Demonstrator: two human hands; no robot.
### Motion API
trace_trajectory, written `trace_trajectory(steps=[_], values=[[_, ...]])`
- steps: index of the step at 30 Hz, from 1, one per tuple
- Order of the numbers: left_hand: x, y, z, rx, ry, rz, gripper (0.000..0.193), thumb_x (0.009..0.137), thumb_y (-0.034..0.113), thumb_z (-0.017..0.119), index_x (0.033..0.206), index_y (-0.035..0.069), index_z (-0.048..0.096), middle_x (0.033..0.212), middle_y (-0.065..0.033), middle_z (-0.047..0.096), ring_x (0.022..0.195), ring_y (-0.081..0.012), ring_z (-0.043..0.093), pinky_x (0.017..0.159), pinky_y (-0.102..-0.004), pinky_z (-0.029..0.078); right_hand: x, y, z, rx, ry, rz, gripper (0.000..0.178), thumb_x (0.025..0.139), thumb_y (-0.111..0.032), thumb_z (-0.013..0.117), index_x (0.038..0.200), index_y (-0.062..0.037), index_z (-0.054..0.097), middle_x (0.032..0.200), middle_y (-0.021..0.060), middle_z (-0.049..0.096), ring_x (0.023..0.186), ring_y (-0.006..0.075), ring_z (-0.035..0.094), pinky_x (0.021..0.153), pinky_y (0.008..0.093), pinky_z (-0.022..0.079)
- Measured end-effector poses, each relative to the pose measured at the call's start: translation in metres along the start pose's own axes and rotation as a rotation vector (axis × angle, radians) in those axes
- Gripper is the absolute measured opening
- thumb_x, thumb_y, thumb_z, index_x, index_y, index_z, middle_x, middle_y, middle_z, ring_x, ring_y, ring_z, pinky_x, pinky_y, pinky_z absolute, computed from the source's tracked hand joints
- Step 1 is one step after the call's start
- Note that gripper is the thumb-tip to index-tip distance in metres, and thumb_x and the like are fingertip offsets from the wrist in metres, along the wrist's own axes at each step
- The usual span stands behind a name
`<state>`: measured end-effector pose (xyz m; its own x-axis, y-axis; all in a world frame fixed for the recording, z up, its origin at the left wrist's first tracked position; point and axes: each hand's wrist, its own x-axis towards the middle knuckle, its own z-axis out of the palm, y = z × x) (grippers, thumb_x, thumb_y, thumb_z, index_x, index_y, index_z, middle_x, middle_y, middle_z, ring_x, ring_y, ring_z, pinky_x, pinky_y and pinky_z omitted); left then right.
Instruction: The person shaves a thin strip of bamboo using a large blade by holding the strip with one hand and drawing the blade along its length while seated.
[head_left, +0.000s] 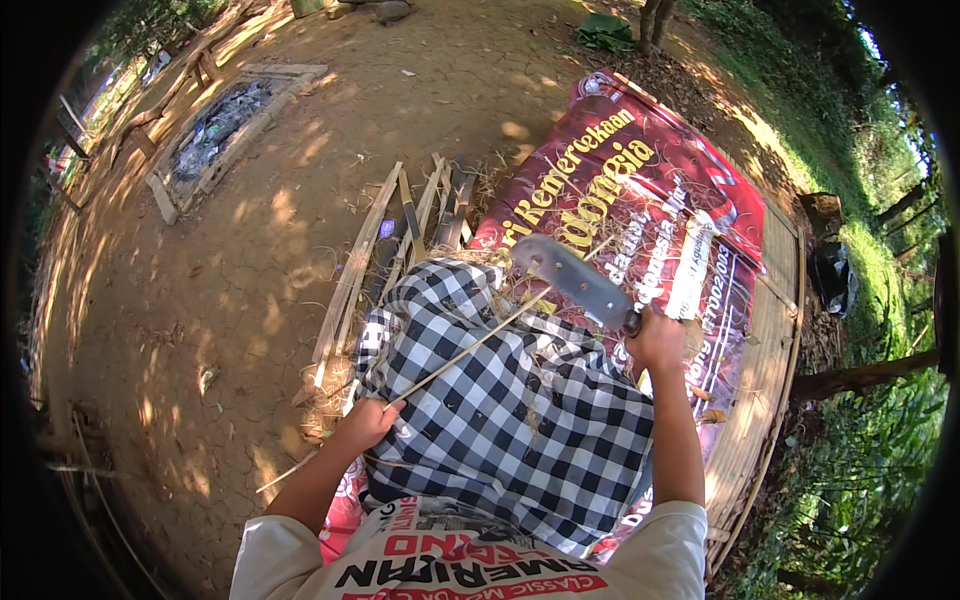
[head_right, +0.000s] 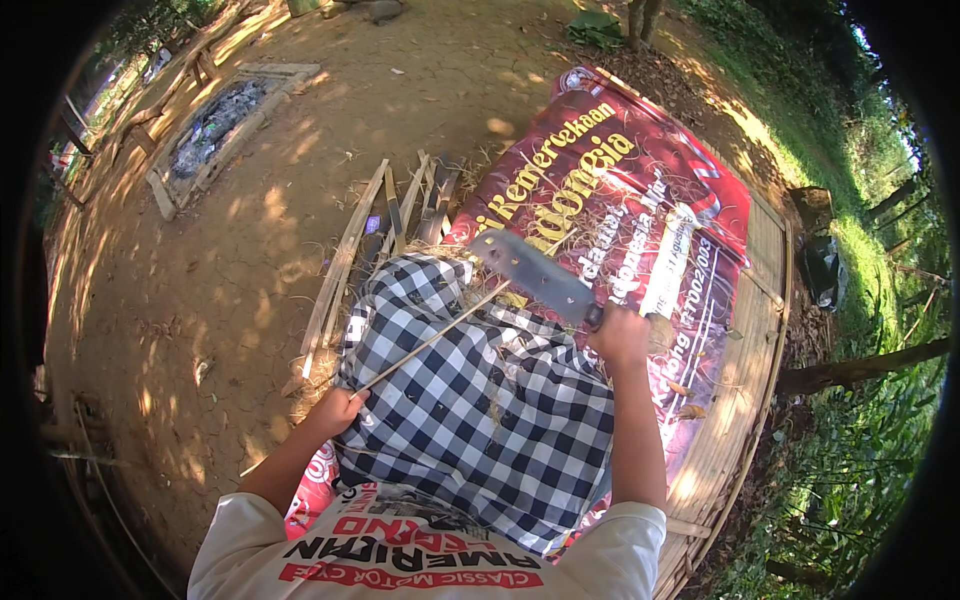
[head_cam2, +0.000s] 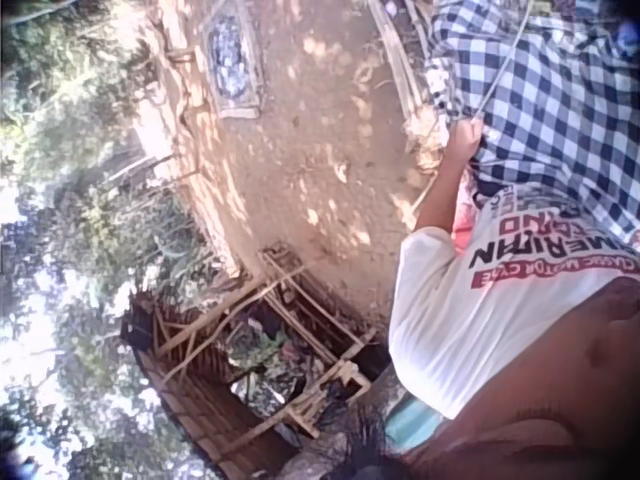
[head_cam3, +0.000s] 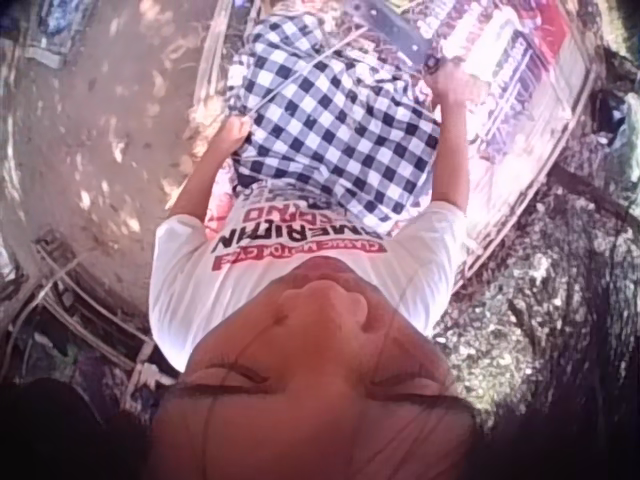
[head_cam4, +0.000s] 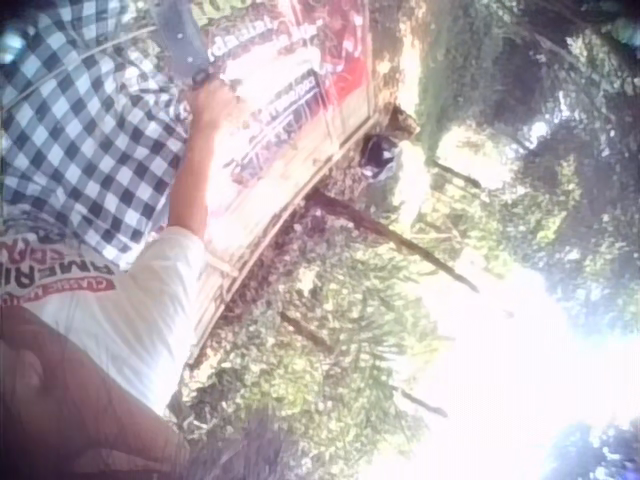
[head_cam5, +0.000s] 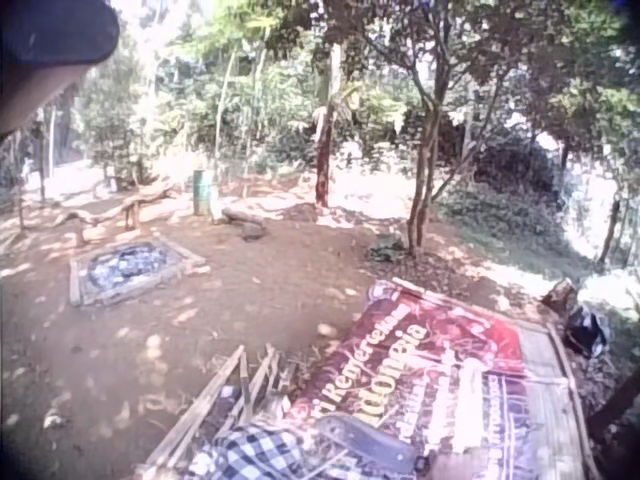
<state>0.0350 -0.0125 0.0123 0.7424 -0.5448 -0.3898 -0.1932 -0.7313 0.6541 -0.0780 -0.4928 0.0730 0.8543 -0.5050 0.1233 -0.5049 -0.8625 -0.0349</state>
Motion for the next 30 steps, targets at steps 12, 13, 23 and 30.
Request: trace_trajectory(steps=[12, 13, 23, 30], values=[[-0.004, 0.007, 0.000, 0.029, 0.000, -0.020, 0.044, 0.095, 0.033, 0.054, 0.076, -0.007, 0.062, 0.063, -0.0284, 0.054, 0.063, -0.0456, 0.056, 0.056, -0.0442, 0.044, -0.042, 0.045, -0.030, 0.406, 0.188, 0.439, 0.018, 0.066, -0.016, 0.064, 0.076, 0.0003, 0.063, 0.064, 0.0170, 0.063, 0.061, 0.0355, 0.063, 0.060, 0.0434, 0.049], [-0.004, 0.008, 0.001, 0.026, -0.001, -0.005, 0.045, 0.095, 0.034, 0.054, 0.076, -0.007, 0.062, 0.062, -0.0273, 0.054, 0.060, -0.0433, 0.056, 0.056, -0.0433, 0.044, -0.041, 0.044, -0.028, 0.458, 0.130, 0.386, 0.019, 0.066, -0.016, 0.064, 0.076, -0.0003, 0.062, 0.063, 0.0167, 0.062, 0.059, 0.0358, 0.062, 0.058, 0.0433, 0.048], [-0.006, 0.016, -0.018, -0.043, -0.277, -0.086, 0.061, 0.098, 0.043, 0.050, 0.064, -0.008, 0.056, 0.050, -0.0089, 0.045, 0.053, -0.0155, 0.043, 0.054, -0.0356, 0.041, -0.044, -0.127, -0.006, 0.378, -0.068, -0.428, 0.027, 0.065, -0.017, 0.064, 0.089, -0.0042, 0.059, 0.074, 0.0142, 0.063, 0.067, 0.0320, 0.064, 0.062, 0.0422, 0.052], [0.007, -0.009, -0.012, -0.038, -0.343, -0.131, 0.068, 0.096, 0.055, 0.046, 0.058, -0.001, 0.048, 0.054, 0.0023, 0.040, 0.055, -0.0111, 0.039, 0.049, -0.0325, 0.036, -0.063, -0.137, 0.010, 0.348, -0.077, -0.431, 0.026, 0.068, -0.019, 0.068, 0.087, -0.0050, 0.057, 0.072, 0.0087, 0.061, 0.068, 0.0250, 0.065, 0.061, 0.0360, 0.053]])
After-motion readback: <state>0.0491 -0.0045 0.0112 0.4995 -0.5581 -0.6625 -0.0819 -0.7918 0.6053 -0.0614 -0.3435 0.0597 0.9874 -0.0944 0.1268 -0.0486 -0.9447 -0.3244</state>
